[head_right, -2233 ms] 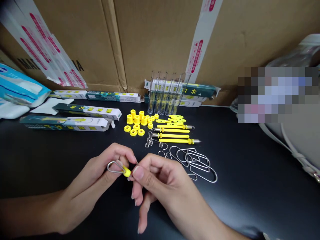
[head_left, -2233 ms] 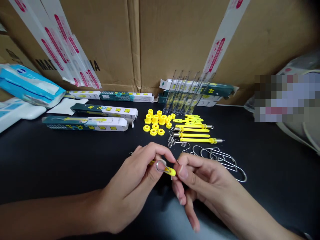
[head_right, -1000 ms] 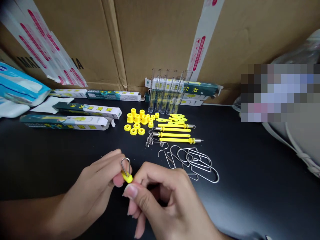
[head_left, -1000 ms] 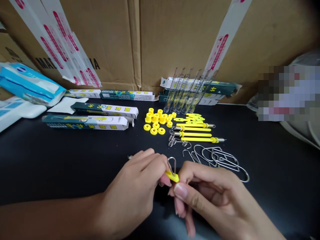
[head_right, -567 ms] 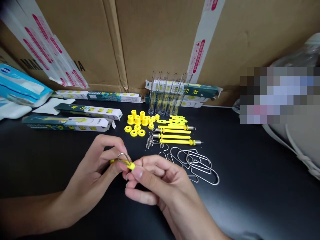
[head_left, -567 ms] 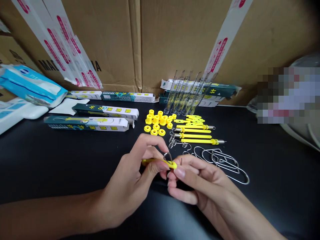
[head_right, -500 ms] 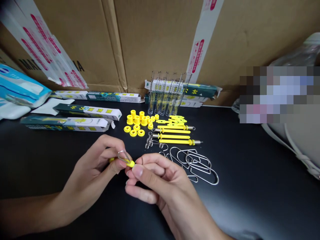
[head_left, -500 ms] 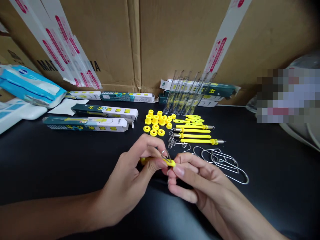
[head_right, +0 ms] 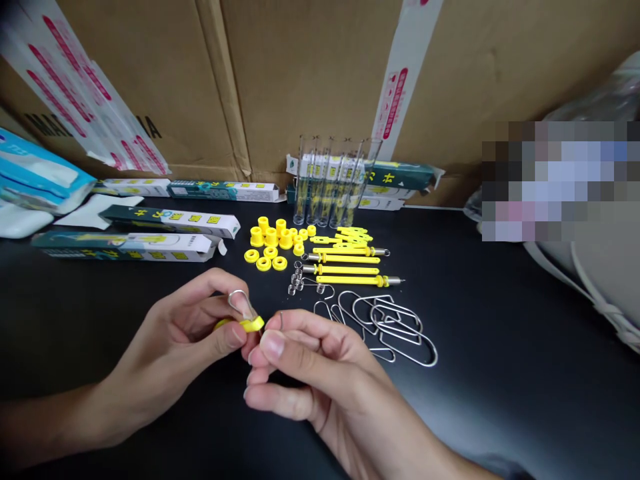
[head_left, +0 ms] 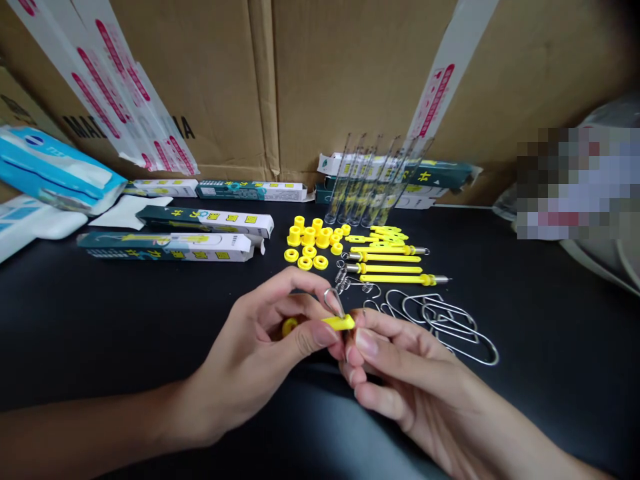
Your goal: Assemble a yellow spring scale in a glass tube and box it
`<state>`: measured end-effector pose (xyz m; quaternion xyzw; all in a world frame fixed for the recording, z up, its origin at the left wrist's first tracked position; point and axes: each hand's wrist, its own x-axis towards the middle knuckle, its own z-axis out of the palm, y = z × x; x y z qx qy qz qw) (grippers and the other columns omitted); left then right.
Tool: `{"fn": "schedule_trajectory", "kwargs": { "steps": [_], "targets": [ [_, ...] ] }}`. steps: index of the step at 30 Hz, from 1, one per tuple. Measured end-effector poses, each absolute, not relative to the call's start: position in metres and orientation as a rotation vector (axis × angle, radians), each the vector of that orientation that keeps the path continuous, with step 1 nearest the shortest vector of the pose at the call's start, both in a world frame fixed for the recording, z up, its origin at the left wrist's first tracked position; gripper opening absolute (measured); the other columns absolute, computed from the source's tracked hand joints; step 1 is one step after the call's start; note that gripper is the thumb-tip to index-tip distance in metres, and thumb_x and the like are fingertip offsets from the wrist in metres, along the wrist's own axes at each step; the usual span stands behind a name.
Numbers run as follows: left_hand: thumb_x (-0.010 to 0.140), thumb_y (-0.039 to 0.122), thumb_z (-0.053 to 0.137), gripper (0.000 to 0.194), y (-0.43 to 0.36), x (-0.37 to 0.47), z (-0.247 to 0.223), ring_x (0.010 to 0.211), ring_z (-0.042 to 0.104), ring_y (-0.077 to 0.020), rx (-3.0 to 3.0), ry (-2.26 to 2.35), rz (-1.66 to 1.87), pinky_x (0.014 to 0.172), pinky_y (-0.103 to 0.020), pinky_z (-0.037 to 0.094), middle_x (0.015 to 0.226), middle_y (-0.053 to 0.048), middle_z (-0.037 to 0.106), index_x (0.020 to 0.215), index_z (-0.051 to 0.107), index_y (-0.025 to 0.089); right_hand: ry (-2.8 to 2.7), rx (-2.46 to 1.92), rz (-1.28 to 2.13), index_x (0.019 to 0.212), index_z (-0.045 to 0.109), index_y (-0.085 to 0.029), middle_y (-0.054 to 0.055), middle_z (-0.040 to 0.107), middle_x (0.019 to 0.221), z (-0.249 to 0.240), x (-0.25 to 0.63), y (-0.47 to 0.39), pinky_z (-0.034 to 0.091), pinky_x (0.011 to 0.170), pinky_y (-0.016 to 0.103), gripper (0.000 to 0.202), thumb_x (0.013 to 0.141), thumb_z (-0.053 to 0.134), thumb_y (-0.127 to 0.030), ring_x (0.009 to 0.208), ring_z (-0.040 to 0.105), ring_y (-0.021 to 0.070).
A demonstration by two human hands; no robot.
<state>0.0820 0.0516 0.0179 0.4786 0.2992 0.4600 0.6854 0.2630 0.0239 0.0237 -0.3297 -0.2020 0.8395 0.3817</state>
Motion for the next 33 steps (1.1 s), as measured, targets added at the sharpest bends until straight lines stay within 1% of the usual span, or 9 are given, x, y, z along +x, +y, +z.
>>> {"fn": "schedule_trajectory", "kwargs": {
  "steps": [3,7,10,14,19,24,29,33],
  "targets": [
    [0.089,0.005,0.073,0.013,0.0513,0.0827,0.02,0.068,0.069,-0.0026,1.057,0.653,1.036,0.065,-0.006,0.055,0.078,0.006,0.071,0.087,0.071,0.018,-0.528,-0.822,2.157,0.079,0.076,-0.014,-0.001,0.069,0.076,0.0221,0.2634,0.0245,0.06,0.071,0.012,0.013,0.091,0.078,-0.02,0.069,0.063,0.0041],
    [0.086,0.011,0.079,0.012,0.0515,0.0834,0.0214,0.066,0.069,-0.0033,1.042,0.647,1.028,0.065,-0.006,0.055,0.074,0.006,0.071,0.084,0.07,0.018,-0.536,-0.826,2.142,0.079,0.076,-0.014,0.0,0.069,0.078,0.0222,0.2619,0.0248,0.06,0.072,0.012,0.013,0.091,0.077,-0.019,0.071,0.064,0.0049],
    [0.083,0.016,0.084,0.015,0.051,0.0837,0.0224,0.065,0.069,-0.0039,1.042,0.677,1.038,0.064,-0.007,0.055,0.074,0.005,0.072,0.082,0.069,0.017,-0.551,-0.817,2.122,0.081,0.077,-0.014,0.0,0.069,0.08,0.0213,0.2601,0.0244,0.06,0.073,0.013,0.015,0.093,0.075,-0.022,0.072,0.063,0.0056],
    [0.083,0.02,0.084,0.017,0.0493,0.0831,0.0223,0.064,0.069,-0.0039,1.044,0.696,1.039,0.064,-0.007,0.055,0.071,0.006,0.071,0.081,0.067,0.017,-0.557,-0.788,2.105,0.081,0.077,-0.015,0.001,0.07,0.083,0.0169,0.2589,0.0226,0.062,0.077,0.017,0.022,0.096,0.071,-0.029,0.077,0.065,0.0073],
    [0.085,0.016,0.081,0.015,0.0503,0.0831,0.0216,0.064,0.068,-0.0041,1.1,0.705,1.038,0.064,-0.008,0.055,0.071,0.005,0.071,0.081,0.066,0.016,-0.631,-0.827,2.061,0.083,0.079,-0.018,0.001,0.074,0.083,0.0155,0.2615,0.0249,0.061,0.077,0.017,0.018,0.096,0.072,-0.028,0.076,0.068,0.0072],
    [0.087,0.006,0.074,0.014,0.0522,0.0828,0.0218,0.063,0.068,-0.0051,1.137,0.682,1.067,0.065,-0.012,0.056,0.075,0.005,0.07,0.082,0.066,0.015,-0.802,-0.899,1.937,0.086,0.08,-0.022,-0.001,0.076,0.081,0.0172,0.2634,0.0316,0.062,0.074,0.015,0.005,0.089,0.079,-0.026,0.079,0.073,0.0093],
    [0.091,0.006,0.07,0.013,0.052,0.081,0.0201,0.065,0.069,-0.0051,1.121,0.641,1.015,0.066,-0.011,0.055,0.069,0.004,0.07,0.085,0.064,0.016,-0.906,-0.97,1.874,0.078,0.08,-0.02,0.0,0.076,0.079,0.0164,0.2645,0.0314,0.063,0.075,0.017,0.015,0.087,0.08,-0.031,0.077,0.073,0.0101],
    [0.091,0.008,0.071,0.013,0.052,0.0804,0.0172,0.066,0.07,-0.005,1.119,0.613,0.996,0.067,-0.01,0.055,0.068,0.005,0.069,0.086,0.062,0.017,-0.898,-0.951,1.885,0.078,0.08,-0.02,0.0,0.077,0.079,0.0161,0.2655,0.0299,0.062,0.072,0.014,0.012,0.087,0.081,-0.029,0.076,0.074,0.0094]
  ]
}}
